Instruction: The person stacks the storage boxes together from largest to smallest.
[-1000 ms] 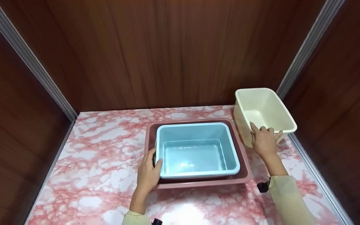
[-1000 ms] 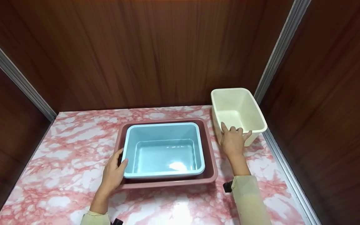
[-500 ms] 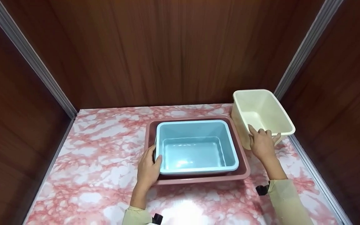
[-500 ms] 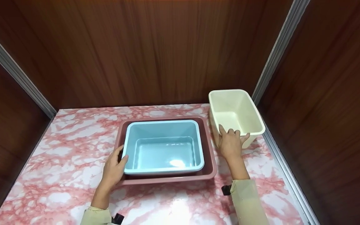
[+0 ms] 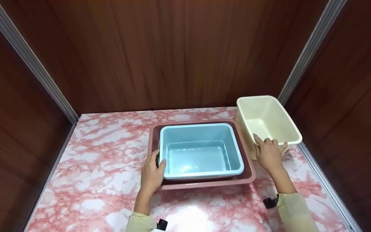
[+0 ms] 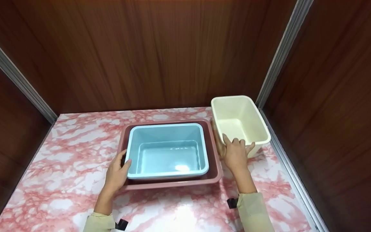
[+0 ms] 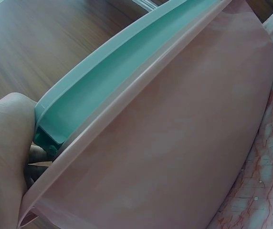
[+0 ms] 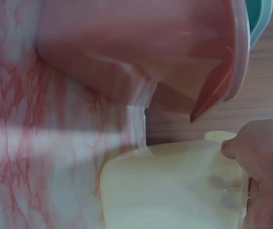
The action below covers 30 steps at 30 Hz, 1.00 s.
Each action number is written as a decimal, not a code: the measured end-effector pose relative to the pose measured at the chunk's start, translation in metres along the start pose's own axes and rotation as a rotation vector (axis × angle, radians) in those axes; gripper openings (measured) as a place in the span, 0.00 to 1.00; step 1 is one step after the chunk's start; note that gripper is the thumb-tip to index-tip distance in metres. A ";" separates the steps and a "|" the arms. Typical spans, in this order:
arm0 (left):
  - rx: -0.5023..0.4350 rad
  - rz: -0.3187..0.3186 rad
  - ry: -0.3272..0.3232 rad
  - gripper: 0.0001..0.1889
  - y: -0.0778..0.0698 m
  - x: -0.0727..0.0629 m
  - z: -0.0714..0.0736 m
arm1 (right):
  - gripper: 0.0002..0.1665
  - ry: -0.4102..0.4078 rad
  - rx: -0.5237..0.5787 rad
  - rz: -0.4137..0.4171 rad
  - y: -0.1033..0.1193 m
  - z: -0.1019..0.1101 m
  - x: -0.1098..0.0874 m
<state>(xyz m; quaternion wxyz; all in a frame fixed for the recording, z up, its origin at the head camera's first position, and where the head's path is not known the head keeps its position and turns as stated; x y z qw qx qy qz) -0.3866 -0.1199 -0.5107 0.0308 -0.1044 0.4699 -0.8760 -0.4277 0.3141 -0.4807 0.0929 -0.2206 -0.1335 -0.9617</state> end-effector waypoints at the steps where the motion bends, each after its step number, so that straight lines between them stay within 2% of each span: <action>1: -0.001 0.001 0.000 0.24 0.000 0.000 0.001 | 0.24 -0.002 -0.001 0.004 0.002 0.000 -0.001; 6: -0.007 0.002 0.001 0.25 0.000 0.000 0.001 | 0.24 -0.026 -0.001 0.008 0.008 0.004 -0.004; 16: 0.013 -0.003 -0.011 0.25 0.002 0.000 0.001 | 0.24 0.004 0.005 -0.033 0.013 0.005 -0.018; 24: 0.019 0.017 0.015 0.25 0.003 -0.003 -0.003 | 0.23 0.010 0.015 -0.045 0.014 0.006 -0.034; 30: 0.014 0.006 -0.008 0.25 0.003 0.000 0.001 | 0.24 0.011 0.010 -0.032 0.020 0.009 -0.030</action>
Point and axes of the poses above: each hand's wrist, its own x-axis towards the middle knuckle, its own z-axis out of the back of the hand, y = z × x, the point moved 7 cm from there along x, towards the middle knuckle, and after that the axes turned 6 degrees about z, right-handed, at the moved point
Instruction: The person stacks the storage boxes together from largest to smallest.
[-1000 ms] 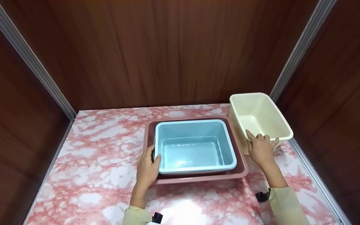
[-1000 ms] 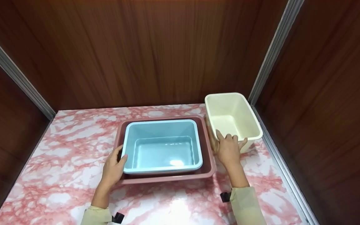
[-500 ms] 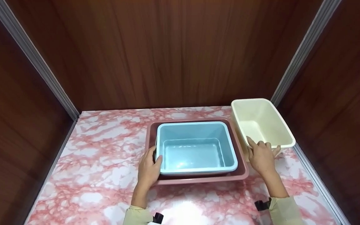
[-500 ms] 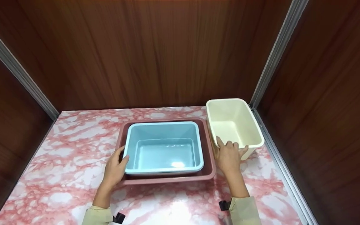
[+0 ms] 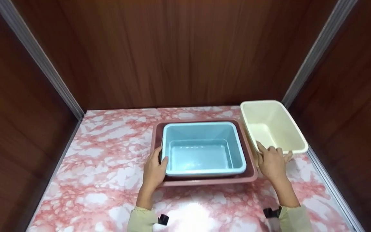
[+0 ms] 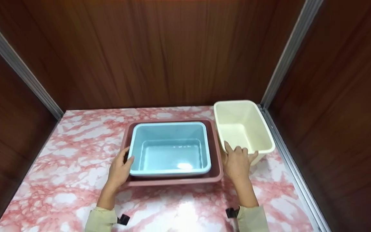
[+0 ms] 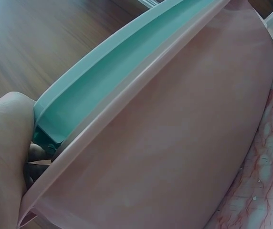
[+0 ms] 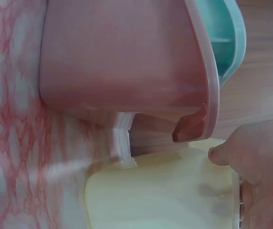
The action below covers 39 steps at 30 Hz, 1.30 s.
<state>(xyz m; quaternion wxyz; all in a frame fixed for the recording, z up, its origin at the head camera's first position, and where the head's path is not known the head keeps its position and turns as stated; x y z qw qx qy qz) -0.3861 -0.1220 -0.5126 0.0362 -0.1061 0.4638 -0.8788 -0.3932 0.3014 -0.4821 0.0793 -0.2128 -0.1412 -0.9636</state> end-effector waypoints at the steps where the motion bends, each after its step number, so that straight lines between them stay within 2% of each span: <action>1: 0.000 -0.001 -0.010 0.25 0.000 0.000 0.001 | 0.24 0.000 0.001 0.008 0.001 0.000 0.002; 22: -0.004 0.002 0.001 0.25 0.000 0.000 0.001 | 0.24 -0.001 0.010 -0.003 0.003 0.000 -0.006; 32: 0.000 0.010 -0.006 0.24 0.002 0.002 0.002 | 0.24 0.029 0.005 -0.013 0.006 0.000 -0.010; 39: 0.001 0.004 0.015 0.25 0.002 0.002 0.000 | 0.24 0.024 0.012 -0.013 0.008 0.002 -0.013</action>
Point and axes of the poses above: each hand's wrist, its own x-axis towards the middle knuckle, its own z-axis out of the back of the hand, y = z × x, the point moved 7 cm from there along x, towards the middle knuckle, and after that the axes turned 6 degrees about z, right-handed, at the moved point
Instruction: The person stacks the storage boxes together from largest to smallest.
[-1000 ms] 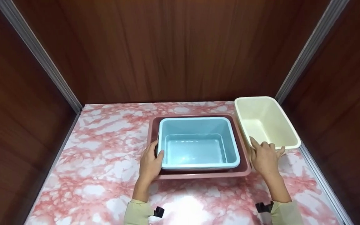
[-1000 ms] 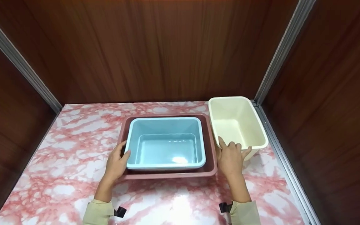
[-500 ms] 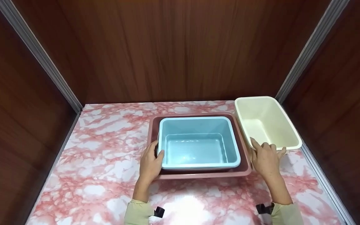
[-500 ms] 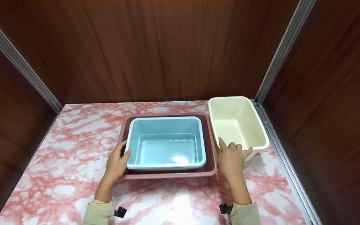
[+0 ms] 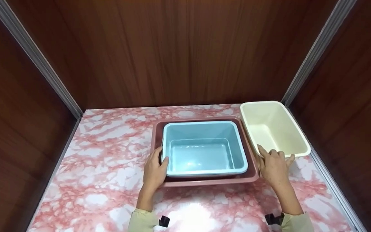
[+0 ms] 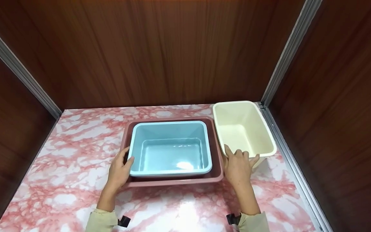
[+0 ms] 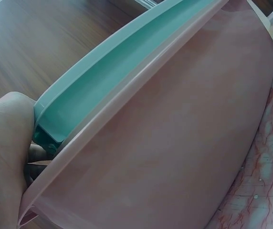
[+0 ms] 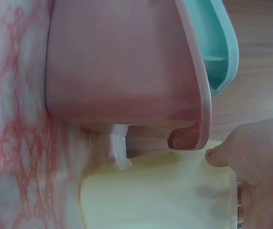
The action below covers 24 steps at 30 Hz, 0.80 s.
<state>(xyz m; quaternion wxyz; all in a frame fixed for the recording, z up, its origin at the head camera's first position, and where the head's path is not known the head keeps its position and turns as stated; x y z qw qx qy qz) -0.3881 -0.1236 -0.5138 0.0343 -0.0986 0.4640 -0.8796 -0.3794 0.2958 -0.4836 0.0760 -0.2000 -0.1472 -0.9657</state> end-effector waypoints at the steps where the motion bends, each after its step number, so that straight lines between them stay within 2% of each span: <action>1: 0.002 -0.001 -0.001 0.25 0.000 -0.001 0.000 | 0.24 0.004 -0.001 -0.001 0.000 0.000 -0.001; 13: -0.001 -0.018 -0.021 0.25 -0.004 -0.003 0.005 | 0.24 0.026 -0.016 0.006 0.007 0.007 -0.009; 24: -0.009 -0.018 -0.019 0.25 -0.004 -0.003 0.001 | 0.25 0.028 -0.009 -0.008 0.007 0.016 -0.024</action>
Point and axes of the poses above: each hand's wrist, its own x-axis towards the middle knuckle, its own z-axis out of the back of the hand, y = z × x, the point moved 7 cm from there along x, towards the middle knuckle, and after that the axes turned 6 degrees about z, right-handed, at the moved point
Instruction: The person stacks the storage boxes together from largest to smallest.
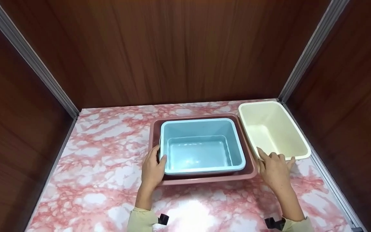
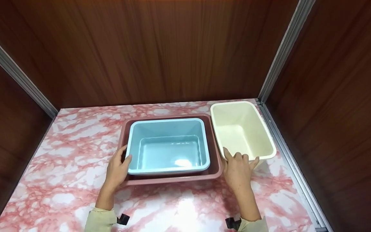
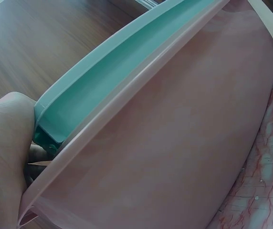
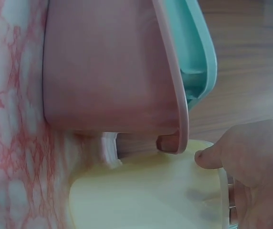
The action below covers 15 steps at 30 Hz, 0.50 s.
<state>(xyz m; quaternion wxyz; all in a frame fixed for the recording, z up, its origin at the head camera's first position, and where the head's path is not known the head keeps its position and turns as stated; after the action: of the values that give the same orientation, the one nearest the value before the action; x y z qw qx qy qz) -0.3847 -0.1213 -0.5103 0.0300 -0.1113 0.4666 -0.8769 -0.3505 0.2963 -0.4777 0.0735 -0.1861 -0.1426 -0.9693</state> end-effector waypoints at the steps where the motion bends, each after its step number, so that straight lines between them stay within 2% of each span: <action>1: 0.000 -0.006 -0.002 0.25 0.000 0.001 0.000 | 0.25 0.000 0.001 0.001 0.000 0.000 -0.001; 7: 0.007 -0.027 -0.007 0.24 0.000 0.003 0.001 | 0.26 0.025 0.001 -0.003 0.001 0.003 -0.006; 15: -0.008 -0.014 -0.005 0.24 0.000 0.001 0.002 | 0.26 0.047 -0.002 0.001 0.003 0.004 -0.012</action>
<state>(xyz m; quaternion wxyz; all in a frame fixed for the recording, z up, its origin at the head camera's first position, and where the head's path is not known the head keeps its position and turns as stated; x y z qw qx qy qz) -0.3848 -0.1227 -0.5094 0.0245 -0.1167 0.4692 -0.8750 -0.3372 0.2958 -0.4776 0.0774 -0.1634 -0.1396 -0.9736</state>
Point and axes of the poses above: each hand's wrist, its own x-axis towards the middle knuckle, its own z-axis out of the back of the hand, y = z × x, the point moved 7 cm from there along x, towards the middle knuckle, and after that the axes turned 6 degrees about z, right-handed, at the moved point
